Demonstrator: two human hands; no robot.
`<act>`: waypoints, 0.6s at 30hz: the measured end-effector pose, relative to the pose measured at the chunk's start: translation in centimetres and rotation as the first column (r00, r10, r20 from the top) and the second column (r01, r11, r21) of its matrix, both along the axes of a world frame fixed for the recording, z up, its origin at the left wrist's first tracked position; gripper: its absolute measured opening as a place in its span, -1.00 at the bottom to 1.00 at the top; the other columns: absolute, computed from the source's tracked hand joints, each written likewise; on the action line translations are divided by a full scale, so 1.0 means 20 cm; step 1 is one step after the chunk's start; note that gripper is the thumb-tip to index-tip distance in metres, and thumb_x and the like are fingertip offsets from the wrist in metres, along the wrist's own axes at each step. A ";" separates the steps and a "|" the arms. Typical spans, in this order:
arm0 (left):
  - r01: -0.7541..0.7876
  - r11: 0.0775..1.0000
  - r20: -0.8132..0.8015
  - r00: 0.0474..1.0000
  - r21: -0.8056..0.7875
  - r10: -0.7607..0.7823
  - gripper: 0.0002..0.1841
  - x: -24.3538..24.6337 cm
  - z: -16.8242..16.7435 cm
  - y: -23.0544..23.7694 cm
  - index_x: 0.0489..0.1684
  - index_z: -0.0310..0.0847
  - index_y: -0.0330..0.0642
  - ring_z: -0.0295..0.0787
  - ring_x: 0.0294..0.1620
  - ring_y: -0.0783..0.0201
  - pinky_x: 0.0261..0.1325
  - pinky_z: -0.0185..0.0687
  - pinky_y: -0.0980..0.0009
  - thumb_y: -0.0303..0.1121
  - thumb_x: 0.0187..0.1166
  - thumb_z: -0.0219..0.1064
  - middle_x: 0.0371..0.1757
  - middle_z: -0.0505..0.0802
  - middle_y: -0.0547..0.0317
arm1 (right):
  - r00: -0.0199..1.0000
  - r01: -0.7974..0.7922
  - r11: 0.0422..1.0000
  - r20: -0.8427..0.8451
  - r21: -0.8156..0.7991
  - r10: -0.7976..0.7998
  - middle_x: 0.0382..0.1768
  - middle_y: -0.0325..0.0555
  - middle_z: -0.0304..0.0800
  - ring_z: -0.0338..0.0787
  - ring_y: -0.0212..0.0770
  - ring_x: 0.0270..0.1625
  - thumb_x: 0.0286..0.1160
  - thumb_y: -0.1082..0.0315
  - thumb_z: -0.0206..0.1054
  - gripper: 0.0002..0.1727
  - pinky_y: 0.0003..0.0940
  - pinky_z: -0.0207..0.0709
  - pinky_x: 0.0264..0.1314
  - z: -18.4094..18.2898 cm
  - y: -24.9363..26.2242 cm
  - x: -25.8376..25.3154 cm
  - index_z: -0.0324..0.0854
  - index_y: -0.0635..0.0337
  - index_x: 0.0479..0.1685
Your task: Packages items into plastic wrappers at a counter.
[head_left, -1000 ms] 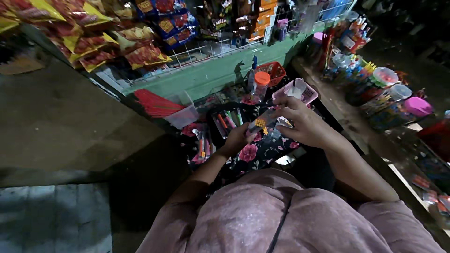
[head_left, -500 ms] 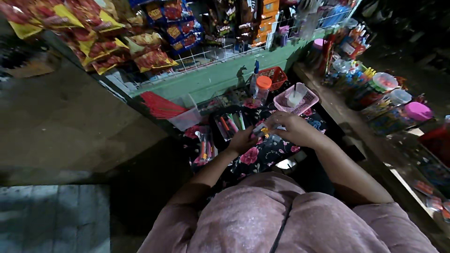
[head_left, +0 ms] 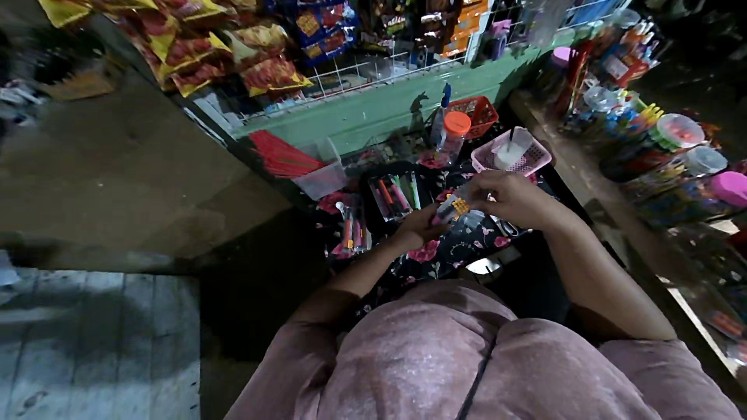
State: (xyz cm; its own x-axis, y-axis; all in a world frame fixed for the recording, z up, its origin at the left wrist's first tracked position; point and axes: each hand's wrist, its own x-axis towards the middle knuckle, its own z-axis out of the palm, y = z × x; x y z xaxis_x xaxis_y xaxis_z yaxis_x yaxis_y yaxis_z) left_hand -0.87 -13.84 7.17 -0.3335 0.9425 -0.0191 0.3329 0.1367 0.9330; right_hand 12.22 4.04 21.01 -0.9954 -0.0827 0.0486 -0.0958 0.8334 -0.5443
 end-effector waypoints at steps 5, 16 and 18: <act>-0.004 1.000 -0.016 1.000 -0.001 0.004 -0.57 -0.01 -0.01 0.01 0.37 0.53 -0.36 0.79 -0.25 0.10 -0.04 0.72 0.03 -0.26 0.65 0.35 -0.20 0.82 -0.12 | 0.996 0.042 0.998 -0.071 -0.048 -0.045 -0.05 0.05 0.77 0.75 -0.17 -0.04 0.63 0.34 0.32 -0.79 -0.19 0.64 0.10 -0.03 0.01 0.00 0.77 0.31 -0.22; 0.025 0.998 -0.020 0.999 -0.057 -0.026 -0.57 0.00 0.00 0.02 0.40 0.50 -0.38 0.80 -0.27 0.05 -0.05 0.73 0.00 -0.31 0.68 0.35 -0.20 0.81 -0.18 | 0.995 -0.032 0.998 0.096 0.050 0.027 0.32 0.23 0.66 0.76 0.05 0.19 0.58 0.44 0.37 -0.55 -0.03 0.64 0.30 -0.05 0.04 -0.02 0.63 0.18 0.47; 0.046 0.997 -0.059 0.997 -0.063 -0.050 -0.58 -0.01 -0.01 0.03 0.36 0.52 -0.38 0.80 -0.24 0.03 -0.02 0.72 -0.03 -0.27 0.67 0.34 -0.20 0.81 -0.16 | 0.992 -0.040 0.997 0.119 0.063 0.032 0.29 0.22 0.66 0.78 0.04 0.13 0.59 0.45 0.36 -0.58 -0.03 0.66 0.25 -0.05 0.04 -0.03 0.65 0.20 0.43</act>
